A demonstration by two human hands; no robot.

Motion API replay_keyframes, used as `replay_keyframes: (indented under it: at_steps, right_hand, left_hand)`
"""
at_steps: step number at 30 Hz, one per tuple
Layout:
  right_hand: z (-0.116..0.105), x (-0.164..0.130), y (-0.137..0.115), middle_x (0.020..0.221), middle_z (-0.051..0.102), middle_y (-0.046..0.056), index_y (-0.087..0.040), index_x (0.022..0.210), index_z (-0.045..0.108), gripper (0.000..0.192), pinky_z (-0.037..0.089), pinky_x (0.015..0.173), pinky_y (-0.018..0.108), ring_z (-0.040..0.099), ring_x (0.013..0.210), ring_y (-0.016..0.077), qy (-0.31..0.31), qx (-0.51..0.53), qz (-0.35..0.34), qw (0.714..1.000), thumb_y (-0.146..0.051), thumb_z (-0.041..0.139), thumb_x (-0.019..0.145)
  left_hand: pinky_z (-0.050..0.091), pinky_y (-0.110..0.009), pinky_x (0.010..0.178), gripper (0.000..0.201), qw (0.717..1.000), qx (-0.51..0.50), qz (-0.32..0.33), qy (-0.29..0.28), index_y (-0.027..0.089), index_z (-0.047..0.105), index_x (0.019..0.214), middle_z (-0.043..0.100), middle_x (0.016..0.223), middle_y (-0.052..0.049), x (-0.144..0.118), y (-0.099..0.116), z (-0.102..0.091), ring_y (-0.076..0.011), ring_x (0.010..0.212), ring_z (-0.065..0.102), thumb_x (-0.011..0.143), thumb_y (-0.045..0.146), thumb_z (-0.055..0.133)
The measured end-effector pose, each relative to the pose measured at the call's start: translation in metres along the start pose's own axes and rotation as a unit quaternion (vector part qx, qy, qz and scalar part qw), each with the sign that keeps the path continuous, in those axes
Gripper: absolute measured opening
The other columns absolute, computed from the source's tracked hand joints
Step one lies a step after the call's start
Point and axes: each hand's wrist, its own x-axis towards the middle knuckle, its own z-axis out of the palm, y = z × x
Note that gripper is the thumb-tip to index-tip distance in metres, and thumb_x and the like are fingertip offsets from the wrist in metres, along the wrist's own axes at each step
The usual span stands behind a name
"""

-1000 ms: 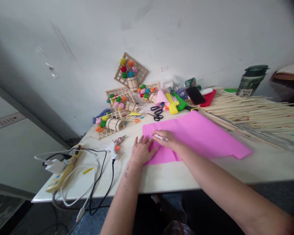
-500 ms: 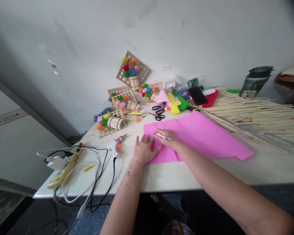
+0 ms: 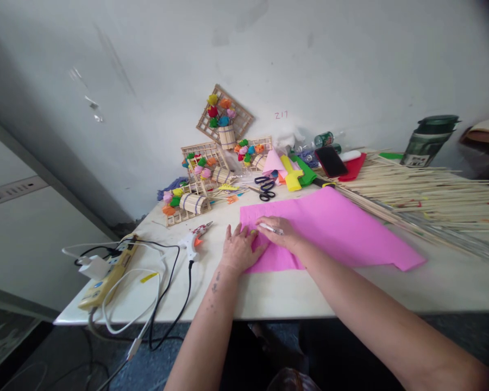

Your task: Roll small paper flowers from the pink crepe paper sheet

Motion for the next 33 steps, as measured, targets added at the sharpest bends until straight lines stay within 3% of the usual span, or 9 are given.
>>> replay_keyframes:
  at_steps: [8, 14, 33]
  right_hand:
    - [0.001, 0.000, 0.001, 0.095, 0.066, 0.000, -0.027, 0.099, 0.058, 0.026, 0.043, 0.077, 0.024, 0.060, 0.087, 0.0144, 0.004, -0.009, -0.016, 1.000, -0.037, 0.041, 0.083]
    - [0.001, -0.001, 0.001, 0.096, 0.066, -0.003, -0.029, 0.097, 0.058, 0.025, 0.044, 0.076, 0.025, 0.061, 0.086, 0.0141, 0.019, 0.024, 0.011, 0.999, -0.040, 0.041, 0.082]
    - [0.005, 0.002, 0.002, 0.096, 0.066, -0.002, -0.028, 0.096, 0.059, 0.023, 0.043, 0.079, 0.024, 0.060, 0.088, 0.0136, 0.011, 0.039, 0.010, 0.999, -0.038, 0.043, 0.082]
  left_hand:
    - [0.015, -0.048, 0.104, 0.042, 1.000, -0.023, 0.012, 0.009, 0.025, 0.058, 0.103, 0.059, 0.109, -0.006, 0.000, 0.001, -0.005, -0.0246, 0.115, 0.040, 0.081, 0.054, 0.037]
    - [0.014, -0.051, 0.103, 0.054, 1.000, -0.012, 0.002, 0.008, 0.022, 0.052, 0.113, 0.053, 0.118, -0.009, 0.000, 0.003, 0.000, -0.0274, 0.119, 0.035, 0.079, 0.059, 0.033]
    - [0.013, -0.052, 0.101, 0.063, 1.000, -0.008, -0.027, 0.014, 0.019, 0.051, 0.113, 0.056, 0.112, -0.013, -0.001, 0.010, 0.005, -0.0293, 0.119, 0.036, 0.079, 0.064, 0.025]
